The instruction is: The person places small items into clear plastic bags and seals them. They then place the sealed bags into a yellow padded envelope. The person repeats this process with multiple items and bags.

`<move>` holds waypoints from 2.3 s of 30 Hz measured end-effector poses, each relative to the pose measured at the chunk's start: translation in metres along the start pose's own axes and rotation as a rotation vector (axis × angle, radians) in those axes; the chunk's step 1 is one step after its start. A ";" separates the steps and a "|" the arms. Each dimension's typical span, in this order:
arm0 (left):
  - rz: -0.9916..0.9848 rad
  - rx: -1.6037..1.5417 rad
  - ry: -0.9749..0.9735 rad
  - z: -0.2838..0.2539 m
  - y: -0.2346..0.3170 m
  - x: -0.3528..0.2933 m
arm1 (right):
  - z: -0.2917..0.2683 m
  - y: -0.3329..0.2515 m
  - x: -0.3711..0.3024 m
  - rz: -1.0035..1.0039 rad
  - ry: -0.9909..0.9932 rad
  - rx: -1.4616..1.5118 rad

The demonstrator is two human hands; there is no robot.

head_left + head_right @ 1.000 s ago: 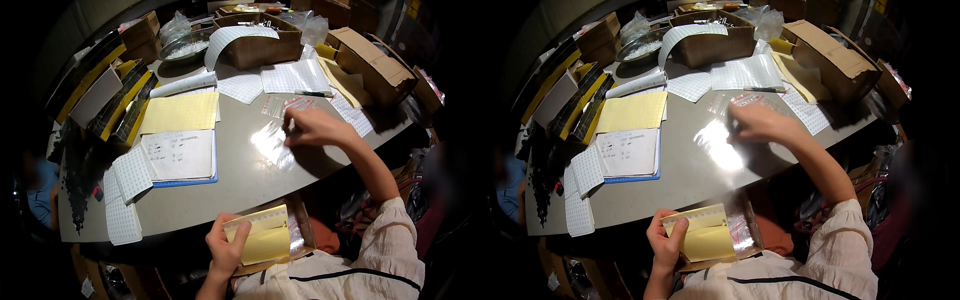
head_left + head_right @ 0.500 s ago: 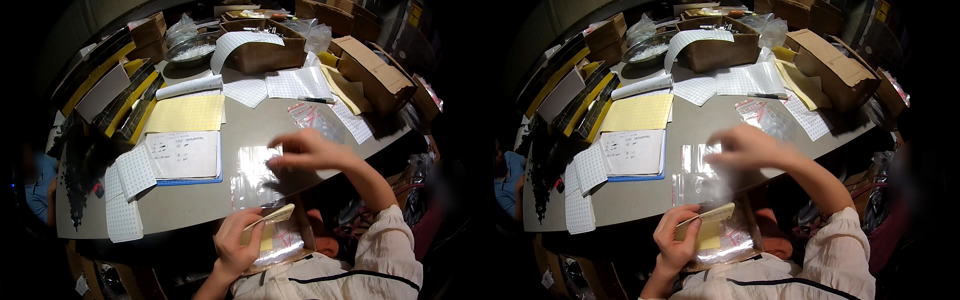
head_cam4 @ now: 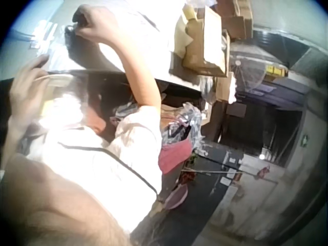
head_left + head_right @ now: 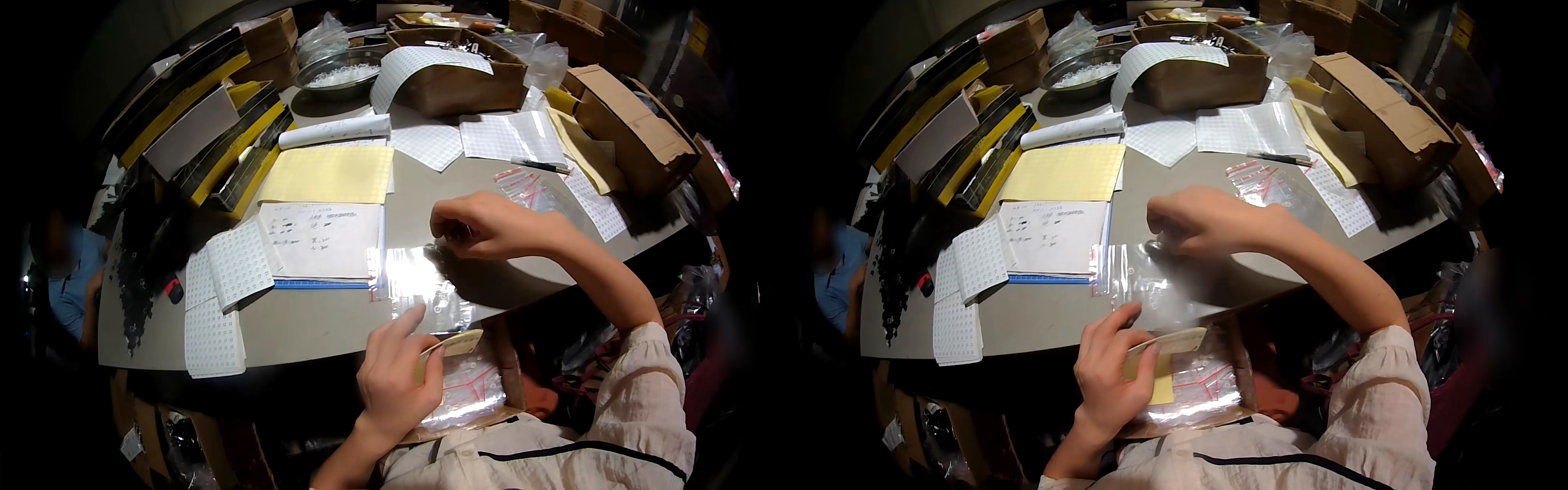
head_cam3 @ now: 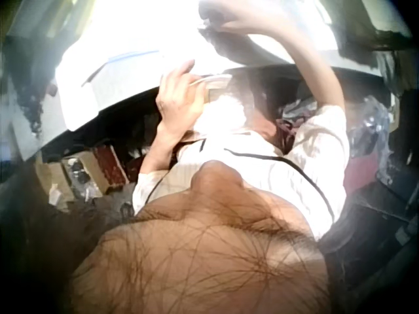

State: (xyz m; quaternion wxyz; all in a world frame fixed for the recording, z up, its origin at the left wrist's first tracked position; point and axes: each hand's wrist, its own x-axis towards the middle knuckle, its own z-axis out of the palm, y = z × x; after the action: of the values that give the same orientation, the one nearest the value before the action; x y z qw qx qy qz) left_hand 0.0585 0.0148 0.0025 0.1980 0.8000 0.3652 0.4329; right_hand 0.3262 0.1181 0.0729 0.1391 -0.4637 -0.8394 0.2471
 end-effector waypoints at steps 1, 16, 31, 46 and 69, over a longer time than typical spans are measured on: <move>-0.005 0.020 -0.003 0.000 0.001 0.002 | 0.000 -0.003 0.001 -0.020 0.004 -0.004; 0.012 0.241 -0.158 -0.001 0.005 0.015 | 0.024 -0.033 0.034 -0.139 -0.051 -0.206; 0.083 0.040 -0.130 -0.032 -0.008 -0.010 | 0.029 -0.029 -0.035 -0.151 -0.077 -0.147; -0.536 -0.846 -0.091 -0.033 0.023 -0.035 | 0.060 -0.080 -0.117 -0.152 0.076 0.395; -0.363 -0.850 -0.139 -0.018 0.021 -0.012 | 0.079 -0.059 -0.144 -0.237 0.286 0.914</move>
State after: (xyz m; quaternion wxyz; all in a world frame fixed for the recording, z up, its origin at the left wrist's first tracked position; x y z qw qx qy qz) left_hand 0.0477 -0.0078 0.0195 0.6049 0.5982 0.2753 0.4478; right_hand 0.3242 -0.0527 0.0382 0.4694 -0.2858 -0.6647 0.5061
